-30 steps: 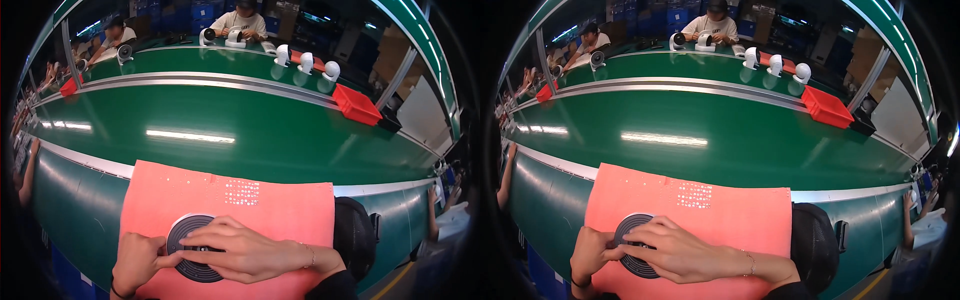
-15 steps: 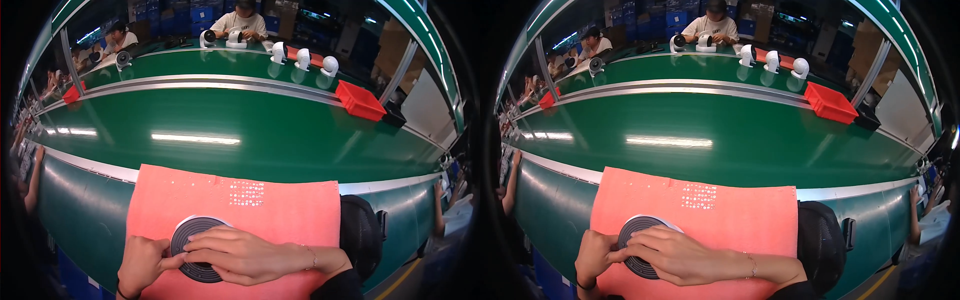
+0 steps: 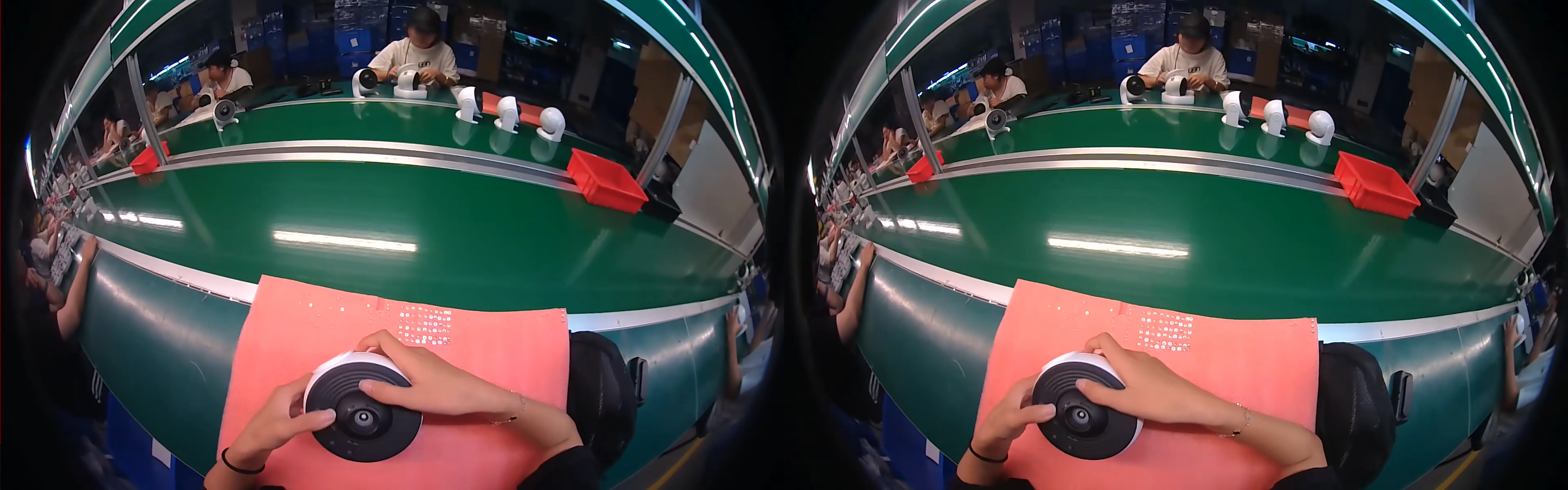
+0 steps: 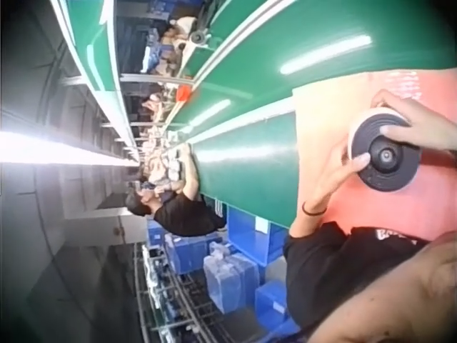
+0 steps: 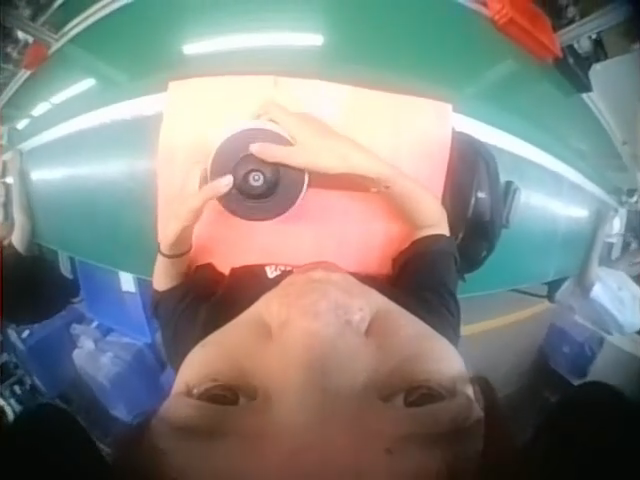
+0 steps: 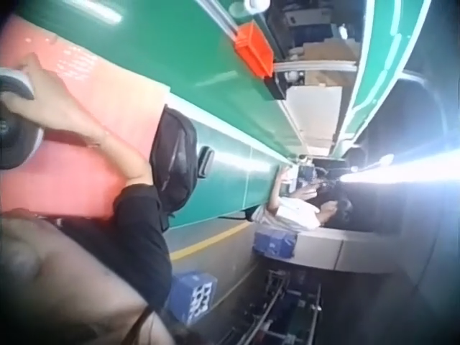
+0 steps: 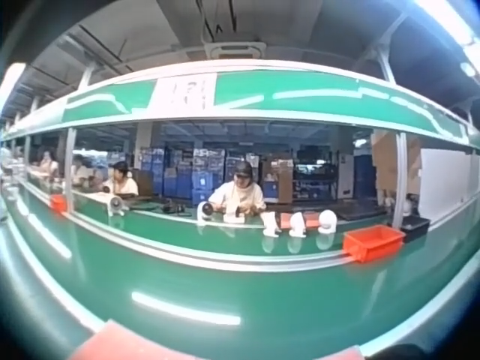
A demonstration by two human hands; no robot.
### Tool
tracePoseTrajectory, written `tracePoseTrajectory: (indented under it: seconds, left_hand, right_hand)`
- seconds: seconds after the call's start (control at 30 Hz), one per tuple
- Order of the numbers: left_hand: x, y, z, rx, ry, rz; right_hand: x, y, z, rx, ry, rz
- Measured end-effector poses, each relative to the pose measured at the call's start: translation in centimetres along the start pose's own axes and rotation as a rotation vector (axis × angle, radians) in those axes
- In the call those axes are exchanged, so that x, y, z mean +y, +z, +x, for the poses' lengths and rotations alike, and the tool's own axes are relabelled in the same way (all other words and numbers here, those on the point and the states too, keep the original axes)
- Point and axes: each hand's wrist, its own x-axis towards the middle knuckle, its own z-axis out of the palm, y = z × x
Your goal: Assembling camera modules on a production line.
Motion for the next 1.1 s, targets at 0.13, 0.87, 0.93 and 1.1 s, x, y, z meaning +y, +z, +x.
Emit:
tracePoseTrajectory:
  seconds: [0.13, 0.87, 0.93, 1.1]
  left_hand:
    - [1.2, 2.2, -0.4, 0.110, 0.189, 0.272]
    - [-1.2, 4.8, 13.9, 0.307, 0.343, -0.629]
    - [-0.9, 6.6, 15.8, 0.332, 0.441, -0.653]
    - [-1.2, 6.8, 19.3, 0.384, 0.540, -0.624]
  right_hand:
    - [-2.1, 0.8, -1.6, 0.144, -0.071, -0.062]
    - [3.5, -2.8, -0.5, 0.658, -0.393, -0.094]
    - [4.1, -3.8, -0.2, 0.695, -0.414, -0.136]
    - [4.6, -5.1, -0.1, 0.783, -0.495, -0.305]
